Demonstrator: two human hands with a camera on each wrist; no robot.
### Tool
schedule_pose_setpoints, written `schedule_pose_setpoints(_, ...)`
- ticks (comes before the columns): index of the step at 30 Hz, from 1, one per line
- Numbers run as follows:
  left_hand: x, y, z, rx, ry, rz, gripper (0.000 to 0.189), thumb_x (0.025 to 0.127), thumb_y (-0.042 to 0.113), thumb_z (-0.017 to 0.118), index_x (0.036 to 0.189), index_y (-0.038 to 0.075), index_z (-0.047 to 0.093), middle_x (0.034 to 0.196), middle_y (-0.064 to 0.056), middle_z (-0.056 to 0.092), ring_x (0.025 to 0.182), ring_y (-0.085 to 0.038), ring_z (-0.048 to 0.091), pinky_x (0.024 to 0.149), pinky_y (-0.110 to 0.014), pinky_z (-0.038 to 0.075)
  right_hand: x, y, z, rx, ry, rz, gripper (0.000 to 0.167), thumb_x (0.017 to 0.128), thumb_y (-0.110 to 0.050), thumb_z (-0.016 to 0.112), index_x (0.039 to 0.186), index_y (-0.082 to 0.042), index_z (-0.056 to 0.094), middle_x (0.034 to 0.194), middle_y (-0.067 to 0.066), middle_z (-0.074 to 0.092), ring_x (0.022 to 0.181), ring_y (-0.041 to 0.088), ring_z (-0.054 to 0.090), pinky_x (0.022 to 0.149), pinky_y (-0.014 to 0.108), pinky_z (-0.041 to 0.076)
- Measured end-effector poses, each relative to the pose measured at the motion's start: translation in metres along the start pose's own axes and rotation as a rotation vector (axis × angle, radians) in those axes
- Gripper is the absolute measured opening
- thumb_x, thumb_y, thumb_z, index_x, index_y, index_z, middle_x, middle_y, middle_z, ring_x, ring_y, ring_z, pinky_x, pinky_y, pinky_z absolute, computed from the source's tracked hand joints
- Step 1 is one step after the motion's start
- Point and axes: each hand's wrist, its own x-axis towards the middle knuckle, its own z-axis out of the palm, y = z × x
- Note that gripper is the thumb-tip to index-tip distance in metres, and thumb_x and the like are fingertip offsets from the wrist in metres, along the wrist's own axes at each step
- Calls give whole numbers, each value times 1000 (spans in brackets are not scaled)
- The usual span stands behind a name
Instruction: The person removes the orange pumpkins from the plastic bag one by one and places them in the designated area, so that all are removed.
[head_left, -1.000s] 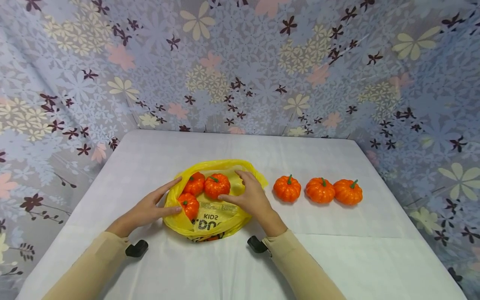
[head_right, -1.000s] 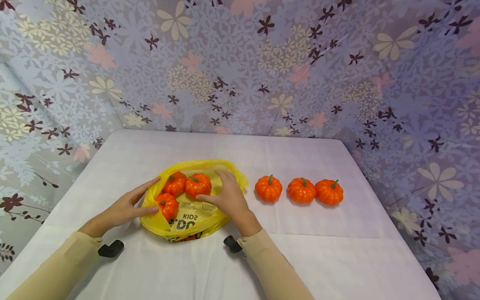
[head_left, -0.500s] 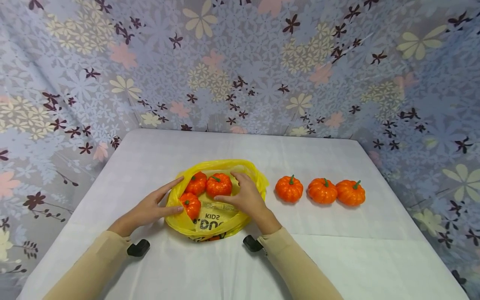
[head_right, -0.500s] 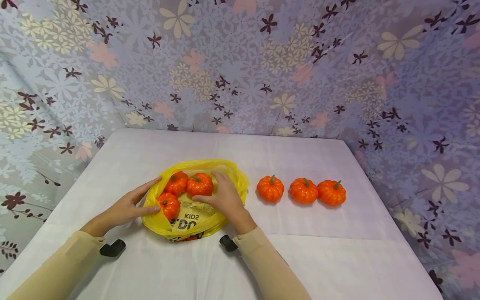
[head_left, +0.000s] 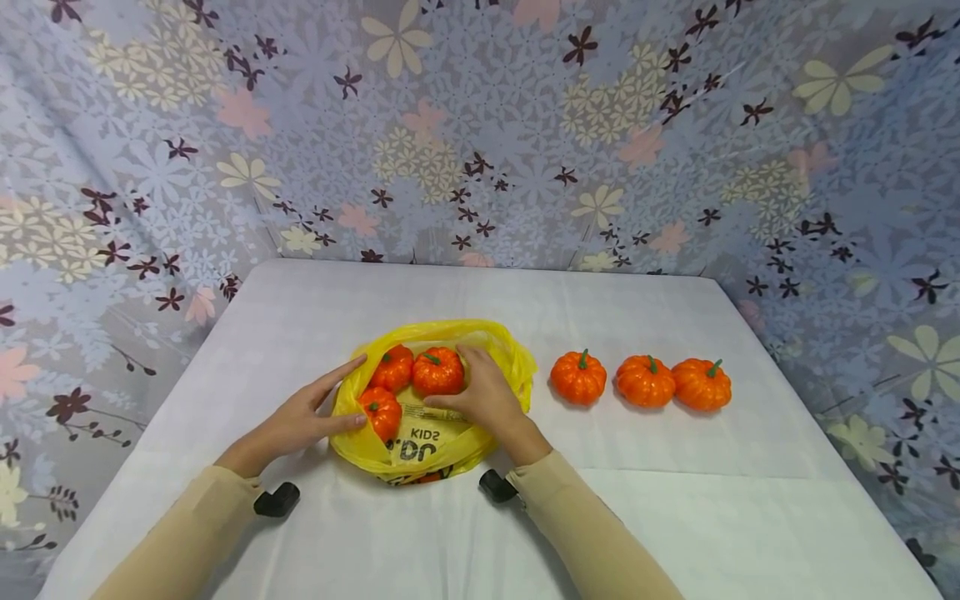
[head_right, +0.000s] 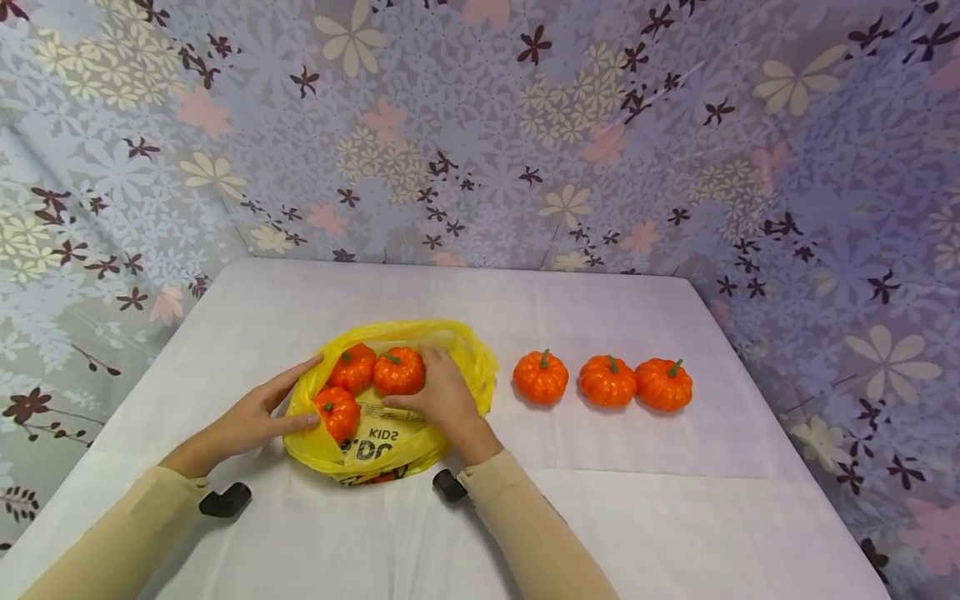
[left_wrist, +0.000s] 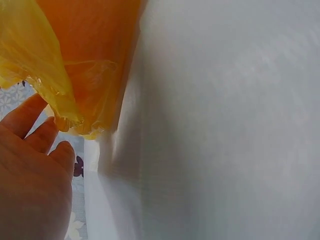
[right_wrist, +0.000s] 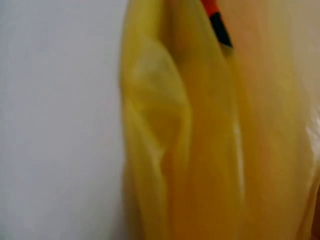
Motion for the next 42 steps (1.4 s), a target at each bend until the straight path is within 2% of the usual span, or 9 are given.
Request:
schedule_pose_setpoints(7, -1, 1, 3, 0, 11, 0, 82, 90, 40, 75, 159, 33, 31, 166, -10, 20, 150, -44, 11, 111, -75, 10, 3, 2, 5, -19, -6, 1, 101, 71, -43, 92, 151, -7, 42, 147, 12, 46, 131, 29, 50, 108, 46, 44)
schedule_pose_setpoints(14, -3, 2, 4, 11, 18, -25, 83, 90, 41, 75, 159, 33, 31, 166, -11, 20, 149, -45, 12, 111, -74, 12, 2, 0, 6, 33, 0, 12, 88, 76, -38, 90, 146, -7, 47, 143, 10, 50, 128, 28, 51, 107, 45, 45)
schedule_pose_setpoints(24, -3, 2, 6, 14, 21, -24, 84, 89, 41, 76, 159, 33, 31, 166, -10, 21, 149, -45, 12, 111, -74, 12, -1, 0, 4, -7, 24, 23, 93, 75, -41, 90, 148, -7, 46, 144, 11, 51, 129, 28, 51, 108, 45, 44)
schedule_pose_setpoints(35, -5, 0, 4, 15, 18, -34, 84, 89, 41, 76, 159, 33, 30, 166, -12, 19, 149, -46, 11, 110, -76, 11, -16, -14, -19, 114, 91, 3, 87, 73, -43, 91, 144, -10, 52, 142, 7, 52, 127, 25, 52, 104, 43, 48)
schedule_pose_setpoints(42, -1, -1, 4, 20, 11, -8, 82, 90, 42, 75, 159, 35, 31, 166, -10, 20, 150, -44, 13, 111, -75, 11, -25, -13, -41, 105, 171, -28, 88, 72, -45, 91, 143, -9, 53, 138, 6, 55, 123, 24, 54, 103, 42, 49)
